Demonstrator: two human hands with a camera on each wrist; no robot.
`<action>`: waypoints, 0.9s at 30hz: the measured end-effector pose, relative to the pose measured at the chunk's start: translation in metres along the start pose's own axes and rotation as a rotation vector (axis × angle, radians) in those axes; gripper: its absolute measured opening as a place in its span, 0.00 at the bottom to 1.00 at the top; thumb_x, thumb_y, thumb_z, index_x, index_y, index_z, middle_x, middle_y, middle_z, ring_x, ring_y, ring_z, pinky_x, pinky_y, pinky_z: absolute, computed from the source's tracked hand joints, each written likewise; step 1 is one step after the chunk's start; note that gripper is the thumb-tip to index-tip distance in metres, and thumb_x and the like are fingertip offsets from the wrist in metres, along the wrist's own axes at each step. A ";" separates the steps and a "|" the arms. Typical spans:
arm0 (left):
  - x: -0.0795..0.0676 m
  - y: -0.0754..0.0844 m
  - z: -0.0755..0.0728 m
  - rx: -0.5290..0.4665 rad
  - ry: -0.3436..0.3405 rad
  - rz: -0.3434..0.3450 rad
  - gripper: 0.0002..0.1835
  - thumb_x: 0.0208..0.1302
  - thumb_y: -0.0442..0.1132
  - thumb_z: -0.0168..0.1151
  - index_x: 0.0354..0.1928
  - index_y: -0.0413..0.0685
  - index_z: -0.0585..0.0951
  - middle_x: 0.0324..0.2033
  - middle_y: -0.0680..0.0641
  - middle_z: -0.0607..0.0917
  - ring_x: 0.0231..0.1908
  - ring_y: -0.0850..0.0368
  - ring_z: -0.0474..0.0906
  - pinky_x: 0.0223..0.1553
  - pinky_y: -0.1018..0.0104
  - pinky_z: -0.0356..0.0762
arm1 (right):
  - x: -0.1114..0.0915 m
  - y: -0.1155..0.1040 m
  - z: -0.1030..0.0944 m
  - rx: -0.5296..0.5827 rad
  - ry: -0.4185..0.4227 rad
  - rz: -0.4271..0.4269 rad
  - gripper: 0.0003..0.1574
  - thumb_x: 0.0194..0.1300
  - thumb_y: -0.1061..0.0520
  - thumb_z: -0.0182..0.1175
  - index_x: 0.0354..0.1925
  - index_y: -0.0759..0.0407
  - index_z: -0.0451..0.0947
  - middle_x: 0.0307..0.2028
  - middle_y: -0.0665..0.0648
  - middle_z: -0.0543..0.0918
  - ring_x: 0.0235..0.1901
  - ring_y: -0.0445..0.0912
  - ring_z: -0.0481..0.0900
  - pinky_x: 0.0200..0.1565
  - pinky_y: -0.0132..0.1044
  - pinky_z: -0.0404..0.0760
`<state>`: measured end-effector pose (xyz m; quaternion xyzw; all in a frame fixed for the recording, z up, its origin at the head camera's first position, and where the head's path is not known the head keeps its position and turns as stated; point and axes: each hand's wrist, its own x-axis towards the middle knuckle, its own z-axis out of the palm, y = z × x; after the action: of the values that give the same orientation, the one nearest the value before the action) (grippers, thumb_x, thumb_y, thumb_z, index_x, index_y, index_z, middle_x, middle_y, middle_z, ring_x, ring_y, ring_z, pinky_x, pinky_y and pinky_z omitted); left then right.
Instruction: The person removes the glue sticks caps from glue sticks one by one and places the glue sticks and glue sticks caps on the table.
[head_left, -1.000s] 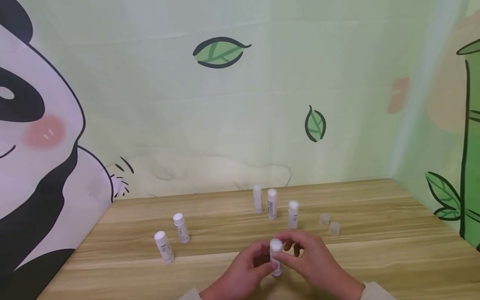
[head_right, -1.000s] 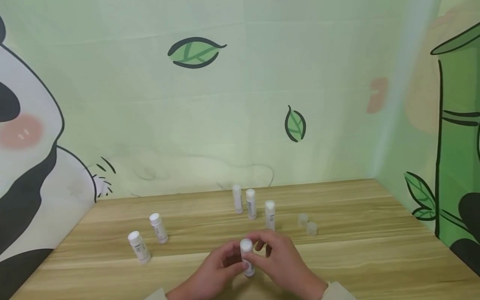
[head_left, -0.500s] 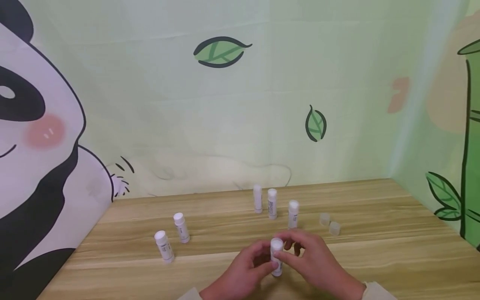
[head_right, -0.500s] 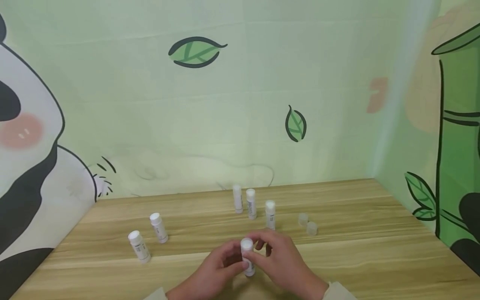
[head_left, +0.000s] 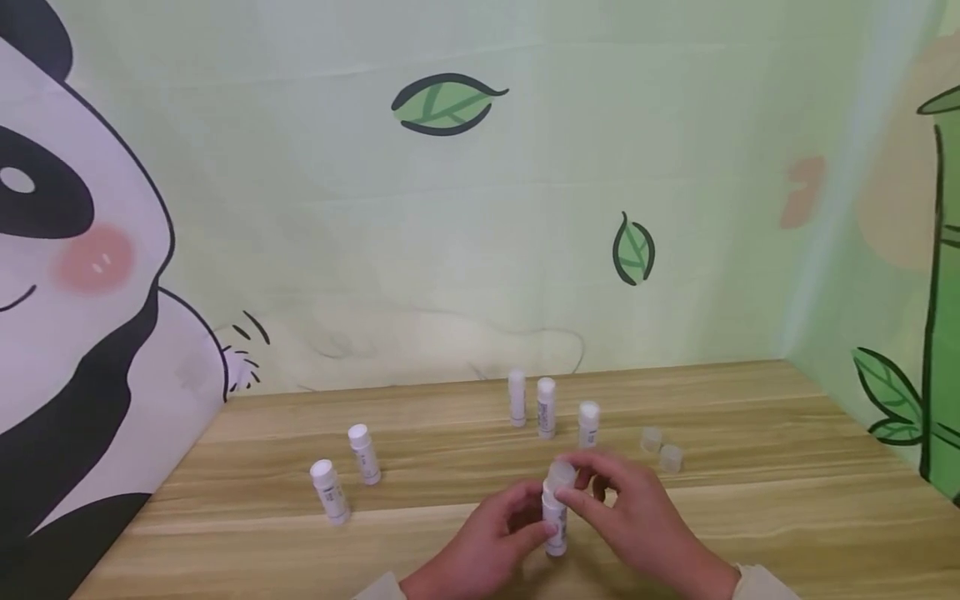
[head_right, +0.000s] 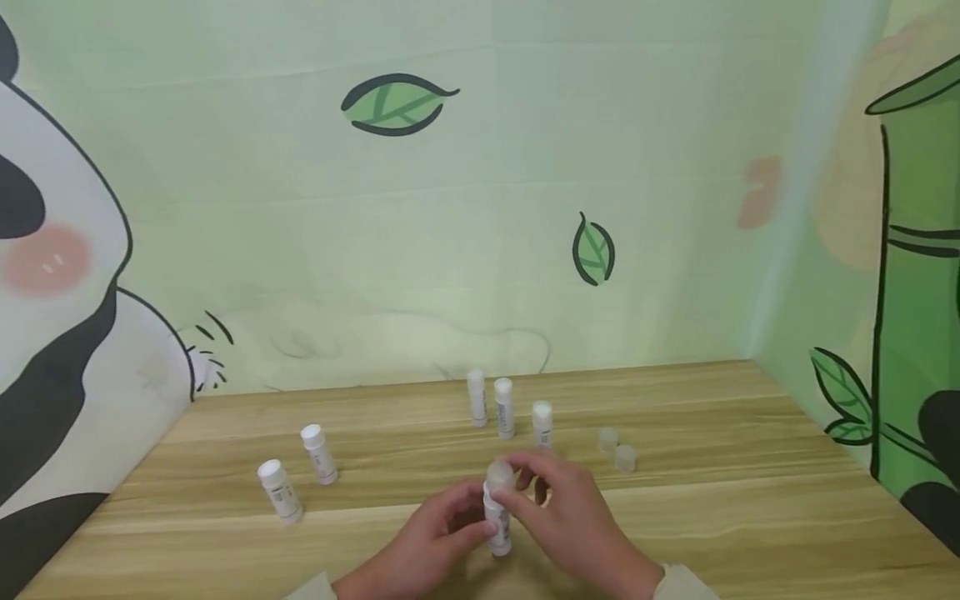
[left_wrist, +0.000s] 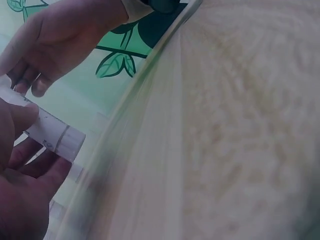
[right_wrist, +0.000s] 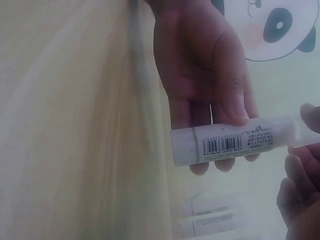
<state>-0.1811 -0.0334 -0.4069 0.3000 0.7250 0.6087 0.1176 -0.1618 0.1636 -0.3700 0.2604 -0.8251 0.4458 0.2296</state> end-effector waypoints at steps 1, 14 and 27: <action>0.000 0.000 0.000 0.002 0.004 -0.001 0.17 0.69 0.40 0.58 0.59 0.49 0.75 0.53 0.42 0.83 0.54 0.59 0.79 0.54 0.72 0.74 | 0.000 -0.001 0.000 0.008 0.003 0.006 0.15 0.58 0.56 0.69 0.45 0.50 0.81 0.29 0.41 0.78 0.26 0.33 0.73 0.27 0.29 0.76; -0.005 -0.003 -0.016 0.091 0.085 -0.033 0.17 0.69 0.42 0.58 0.58 0.51 0.75 0.51 0.46 0.83 0.51 0.60 0.79 0.52 0.72 0.75 | 0.003 0.008 -0.008 -0.031 0.033 0.067 0.15 0.55 0.55 0.71 0.43 0.49 0.83 0.28 0.41 0.79 0.28 0.33 0.74 0.28 0.29 0.77; -0.041 -0.011 -0.072 0.144 0.276 -0.143 0.19 0.67 0.41 0.61 0.57 0.43 0.75 0.51 0.41 0.83 0.53 0.52 0.77 0.52 0.73 0.74 | 0.002 0.034 -0.029 -0.130 -0.058 0.341 0.18 0.57 0.46 0.70 0.44 0.49 0.82 0.34 0.45 0.83 0.33 0.35 0.74 0.34 0.29 0.75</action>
<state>-0.1904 -0.1166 -0.4084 0.1689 0.7956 0.5805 0.0381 -0.1805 0.2039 -0.3755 0.1141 -0.8906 0.4163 0.1429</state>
